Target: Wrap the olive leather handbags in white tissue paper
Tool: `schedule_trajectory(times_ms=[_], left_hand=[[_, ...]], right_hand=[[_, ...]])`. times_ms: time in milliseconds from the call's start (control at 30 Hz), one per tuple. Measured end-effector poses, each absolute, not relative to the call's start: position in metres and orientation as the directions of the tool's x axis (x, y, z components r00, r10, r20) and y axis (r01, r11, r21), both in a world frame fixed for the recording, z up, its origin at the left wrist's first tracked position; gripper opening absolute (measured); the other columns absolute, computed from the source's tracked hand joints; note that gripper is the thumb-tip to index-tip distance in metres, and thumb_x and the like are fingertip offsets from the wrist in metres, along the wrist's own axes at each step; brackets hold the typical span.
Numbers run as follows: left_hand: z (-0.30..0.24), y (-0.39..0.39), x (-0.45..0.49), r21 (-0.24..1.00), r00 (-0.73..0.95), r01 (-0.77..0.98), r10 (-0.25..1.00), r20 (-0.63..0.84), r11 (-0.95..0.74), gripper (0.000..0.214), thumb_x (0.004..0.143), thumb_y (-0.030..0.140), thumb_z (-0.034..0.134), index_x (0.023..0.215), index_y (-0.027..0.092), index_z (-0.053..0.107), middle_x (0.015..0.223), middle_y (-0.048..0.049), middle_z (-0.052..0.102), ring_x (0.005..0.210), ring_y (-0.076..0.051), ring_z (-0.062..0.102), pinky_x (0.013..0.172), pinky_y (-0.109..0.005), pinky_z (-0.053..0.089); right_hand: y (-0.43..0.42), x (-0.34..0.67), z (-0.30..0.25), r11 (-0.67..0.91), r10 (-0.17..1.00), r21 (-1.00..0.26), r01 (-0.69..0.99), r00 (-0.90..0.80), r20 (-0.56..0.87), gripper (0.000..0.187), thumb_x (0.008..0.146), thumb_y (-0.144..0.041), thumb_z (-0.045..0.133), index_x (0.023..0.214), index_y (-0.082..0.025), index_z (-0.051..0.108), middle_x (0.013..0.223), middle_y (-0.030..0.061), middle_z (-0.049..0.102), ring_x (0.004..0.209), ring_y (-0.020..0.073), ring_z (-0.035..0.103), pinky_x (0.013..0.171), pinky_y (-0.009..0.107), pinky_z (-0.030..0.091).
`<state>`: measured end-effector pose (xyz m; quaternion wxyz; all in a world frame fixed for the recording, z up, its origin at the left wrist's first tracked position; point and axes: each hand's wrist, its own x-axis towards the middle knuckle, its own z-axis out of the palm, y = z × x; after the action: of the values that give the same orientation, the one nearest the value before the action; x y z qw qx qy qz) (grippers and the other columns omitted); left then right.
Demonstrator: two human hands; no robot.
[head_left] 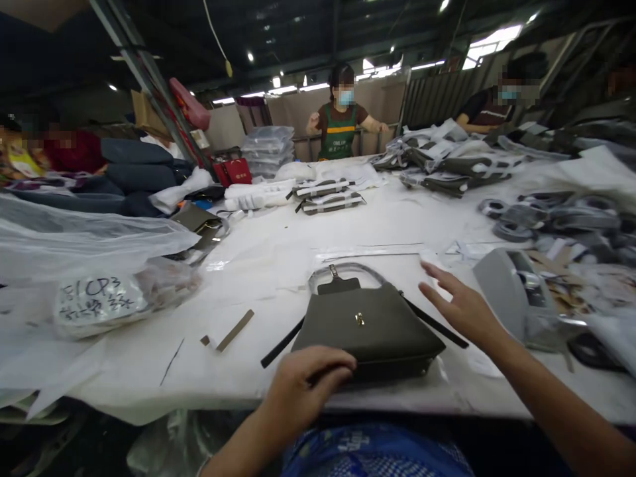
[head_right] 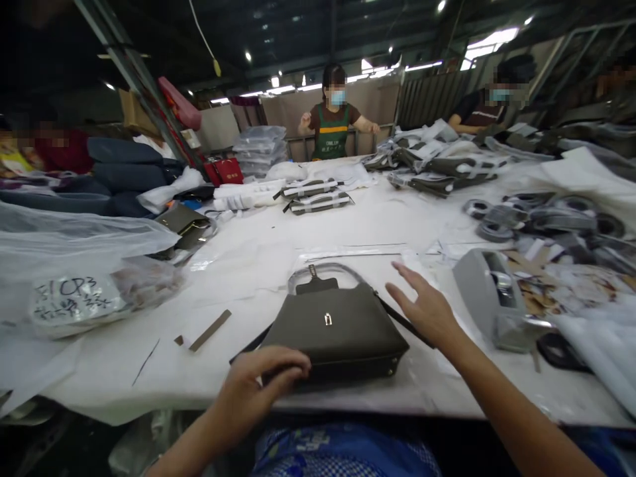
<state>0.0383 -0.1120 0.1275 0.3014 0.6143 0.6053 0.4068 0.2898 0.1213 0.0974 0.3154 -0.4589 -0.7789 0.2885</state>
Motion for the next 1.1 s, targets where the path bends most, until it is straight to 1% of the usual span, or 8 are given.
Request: schedule_trajectory(times_ms=[100,200,300,467,600,700,867,1100], left_hand=[[0.114,-0.1,0.018,0.556,0.01,0.8,0.932,0.364,-0.226,0.041,0.089,0.046,0.065,0.126,0.029,0.064,0.123,-0.0071,0.07,0.114,-0.024,0.065,0.099,-0.039,0.053],[0.096,-0.087,0.016,0.286,0.215,0.915,0.943,0.253,-0.285,0.089,0.072,0.061,0.075,0.147,0.027,0.042,0.147,-0.0131,0.051,0.136,-0.034,0.046,0.111,-0.056,0.041],[0.086,-0.077,0.024,0.146,0.228,0.956,0.958,0.173,-0.253,0.099,0.067,0.057,0.081,0.15,0.025,0.036,0.152,-0.0151,0.044,0.139,-0.038,0.041,0.111,-0.061,0.038],[0.054,-0.08,0.023,0.066,0.248,0.96,0.938,0.244,-0.271,0.058,0.091,0.022,0.062,0.145,0.029,0.044,0.146,-0.008,0.053,0.133,-0.03,0.051,0.111,-0.052,0.041],[0.022,-0.098,0.02,0.042,0.286,0.948,0.898,0.334,-0.317,0.06,0.093,0.003,0.036,0.148,0.027,0.041,0.148,-0.006,0.05,0.138,-0.025,0.046,0.113,-0.047,0.04],[0.024,-0.104,0.022,0.098,0.274,0.947,0.93,0.247,-0.305,0.061,0.095,0.01,0.042,0.151,0.033,0.034,0.156,-0.0061,0.039,0.143,-0.027,0.037,0.116,-0.051,0.036],[0.045,-0.086,0.025,0.212,0.299,0.927,0.951,0.083,-0.31,0.068,0.09,0.048,0.061,0.151,0.038,0.032,0.161,-0.0092,0.029,0.147,-0.035,0.027,0.116,-0.059,0.029],[0.028,-0.081,0.03,0.19,0.248,0.943,0.957,0.153,-0.275,0.062,0.095,0.041,0.056,0.151,0.034,0.032,0.162,-0.0095,0.025,0.15,-0.031,0.018,0.12,-0.053,0.026]], right_hand=[[0.082,0.293,0.103,0.723,0.65,-0.522,0.453,-0.703,0.289,0.048,0.094,-0.046,0.055,0.139,-0.027,0.055,0.143,0.006,0.056,0.134,0.028,0.05,0.117,0.049,0.034],[0.057,0.286,0.097,0.883,0.414,-0.332,0.33,-0.882,0.225,0.063,0.088,-0.043,0.066,0.146,-0.028,0.046,0.15,0.006,0.049,0.14,0.0287,0.042,0.119,0.052,0.03],[0.057,0.278,0.082,0.92,0.361,-0.221,0.323,-0.918,0.164,0.08,0.083,-0.043,0.072,0.152,-0.026,0.036,0.155,0.0084,0.041,0.143,0.032,0.037,0.116,0.056,0.032],[0.059,0.276,0.043,0.933,0.356,-0.137,0.332,-0.907,0.226,0.069,0.09,-0.012,0.055,0.152,-0.033,0.033,0.151,0.0014,0.047,0.141,0.0273,0.041,0.114,0.053,0.036],[0.047,0.281,0.01,0.941,0.339,-0.097,0.326,-0.884,0.321,0.068,0.092,-0.003,0.04,0.15,-0.037,0.034,0.148,-0.0017,0.05,0.142,0.0251,0.039,0.115,0.053,0.035],[0.042,0.283,0.008,0.939,0.345,-0.109,0.327,-0.89,0.3,0.069,0.09,-0.004,0.042,0.151,-0.034,0.034,0.151,-0.0007,0.046,0.143,0.0264,0.036,0.116,0.054,0.032],[0.052,0.275,0.032,0.952,0.301,-0.121,0.283,-0.936,0.182,0.065,0.092,-0.039,0.061,0.152,-0.03,0.036,0.154,0.0044,0.042,0.141,0.0319,0.04,0.112,0.056,0.036],[0.052,0.249,0.037,0.962,0.237,-0.162,0.22,-0.967,0.097,0.081,0.087,-0.054,0.064,0.152,-0.015,0.036,0.157,0.0152,0.033,0.143,0.0348,0.036,0.115,0.056,0.033]])
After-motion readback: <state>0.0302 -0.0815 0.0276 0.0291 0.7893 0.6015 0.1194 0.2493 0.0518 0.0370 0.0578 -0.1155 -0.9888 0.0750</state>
